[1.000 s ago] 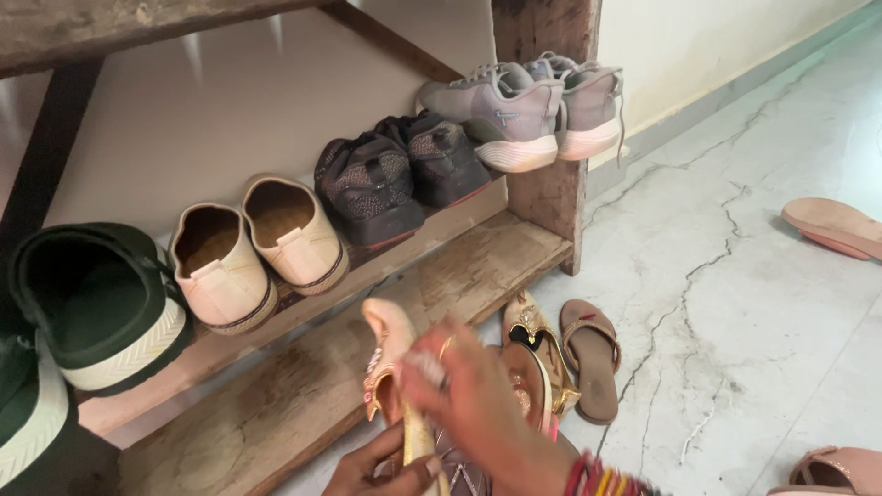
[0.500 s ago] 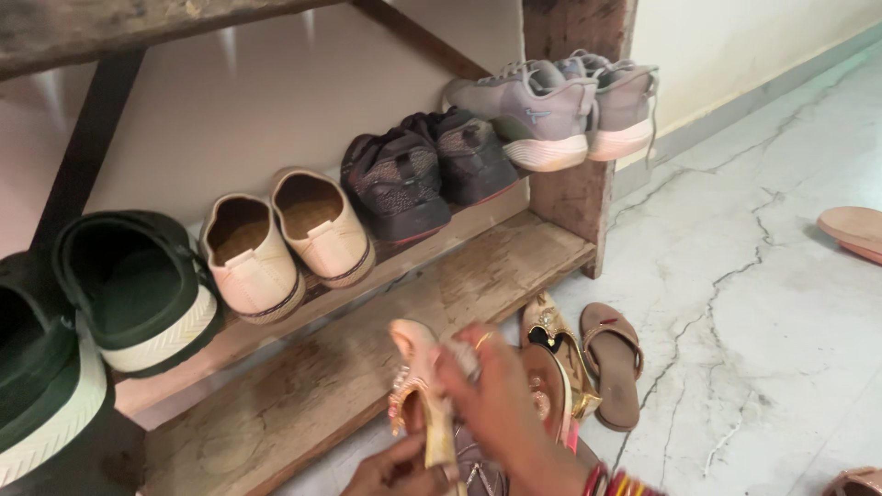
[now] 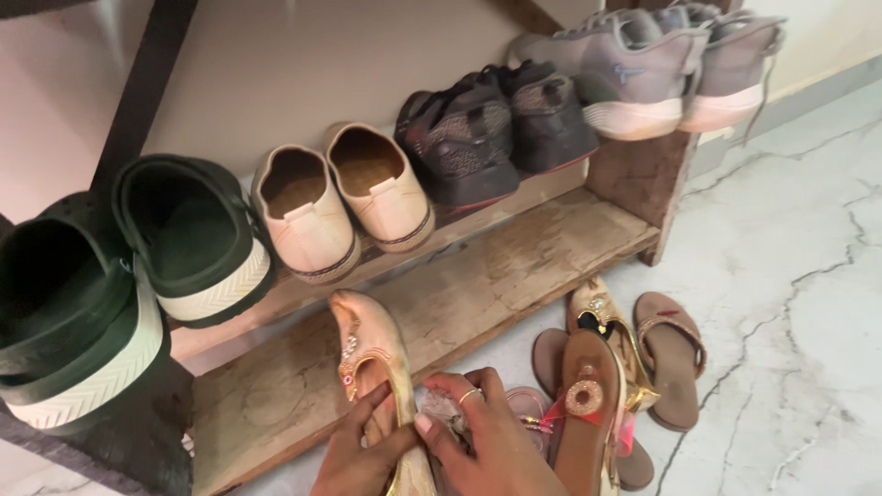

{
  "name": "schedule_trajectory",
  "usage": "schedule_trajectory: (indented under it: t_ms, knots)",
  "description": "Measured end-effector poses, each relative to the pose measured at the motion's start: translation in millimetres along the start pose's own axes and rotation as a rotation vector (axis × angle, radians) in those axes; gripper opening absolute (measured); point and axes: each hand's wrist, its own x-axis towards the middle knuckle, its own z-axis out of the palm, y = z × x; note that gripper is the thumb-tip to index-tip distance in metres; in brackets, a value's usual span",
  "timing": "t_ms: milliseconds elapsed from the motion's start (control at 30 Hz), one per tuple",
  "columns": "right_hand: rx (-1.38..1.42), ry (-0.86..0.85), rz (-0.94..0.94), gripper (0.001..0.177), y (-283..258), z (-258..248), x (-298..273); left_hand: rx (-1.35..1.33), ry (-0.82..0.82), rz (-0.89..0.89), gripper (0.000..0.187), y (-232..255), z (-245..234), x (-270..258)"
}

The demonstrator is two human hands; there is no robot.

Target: The person wipes a pair of light-colored sneakers with a cloth, then places them on a wooden shoe rack. They then pick up a pair of gold flats and wipe them with the same cloth.

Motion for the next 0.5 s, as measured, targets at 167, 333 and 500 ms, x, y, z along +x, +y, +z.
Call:
schedule_trajectory:
  t_ms: [167,333,500]
  knots:
    - [-0.087,-0.064,-0.153,0.064,30.3,30.9,3.9,0.286,0.250,-0.004,0.079,-16.4,-9.9,1.3]
    - [0.139,0.281,-0.394,0.045,28.0,31.7,11.9,-0.044,0.159,-0.118,0.065,-20.2,12.1,1.6]
    - [0.384,0.225,0.005,0.046,6.3,-8.1,28.3,-0.098,-0.044,-0.081,0.061,5.4,52.3,-17.2]
